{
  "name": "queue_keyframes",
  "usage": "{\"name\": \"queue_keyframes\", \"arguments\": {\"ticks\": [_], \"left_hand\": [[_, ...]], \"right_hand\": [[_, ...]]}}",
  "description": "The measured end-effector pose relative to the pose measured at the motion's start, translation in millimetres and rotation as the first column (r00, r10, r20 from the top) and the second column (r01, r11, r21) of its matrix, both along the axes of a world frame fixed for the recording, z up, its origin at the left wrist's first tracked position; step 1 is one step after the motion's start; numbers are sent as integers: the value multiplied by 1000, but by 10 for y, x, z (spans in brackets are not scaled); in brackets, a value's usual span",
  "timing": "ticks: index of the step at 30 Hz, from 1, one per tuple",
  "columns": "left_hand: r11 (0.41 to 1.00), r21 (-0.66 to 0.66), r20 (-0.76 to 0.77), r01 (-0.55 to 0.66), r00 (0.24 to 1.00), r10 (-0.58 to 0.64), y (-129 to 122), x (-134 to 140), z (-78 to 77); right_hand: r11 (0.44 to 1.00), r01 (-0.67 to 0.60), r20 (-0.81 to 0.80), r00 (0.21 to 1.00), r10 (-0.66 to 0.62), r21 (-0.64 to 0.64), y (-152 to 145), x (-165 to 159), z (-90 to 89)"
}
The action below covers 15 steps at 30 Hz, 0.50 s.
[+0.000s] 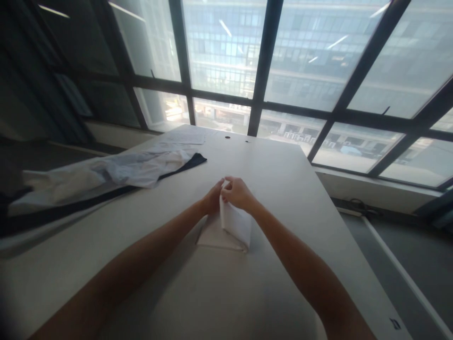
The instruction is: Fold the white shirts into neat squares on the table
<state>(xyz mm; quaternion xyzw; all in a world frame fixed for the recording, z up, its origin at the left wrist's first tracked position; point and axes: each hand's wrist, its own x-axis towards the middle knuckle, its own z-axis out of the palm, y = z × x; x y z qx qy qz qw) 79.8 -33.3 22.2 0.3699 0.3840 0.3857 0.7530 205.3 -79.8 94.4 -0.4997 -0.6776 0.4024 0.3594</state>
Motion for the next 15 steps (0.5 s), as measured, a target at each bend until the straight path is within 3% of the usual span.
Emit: {"name": "queue_keyframes", "arguments": {"ticks": [3, 7, 11, 15], "left_hand": [[988, -135, 59, 70, 996, -63, 36, -102, 6], [986, -161, 27, 36, 999, -32, 61, -99, -86], [983, -176, 49, 54, 998, -46, 108, -99, -169], [949, -212, 159, 235, 966, -203, 147, -179, -160]], "right_hand": [[986, -86, -11, 996, 89, 140, -231, -92, -184], [917, 10, 178, 980, -89, 400, -727, 77, -420], [897, -175, 514, 855, -65, 406, -1139, 272, -734], [872, -212, 585, 805, -101, 442, -1269, 346, -999]]}}
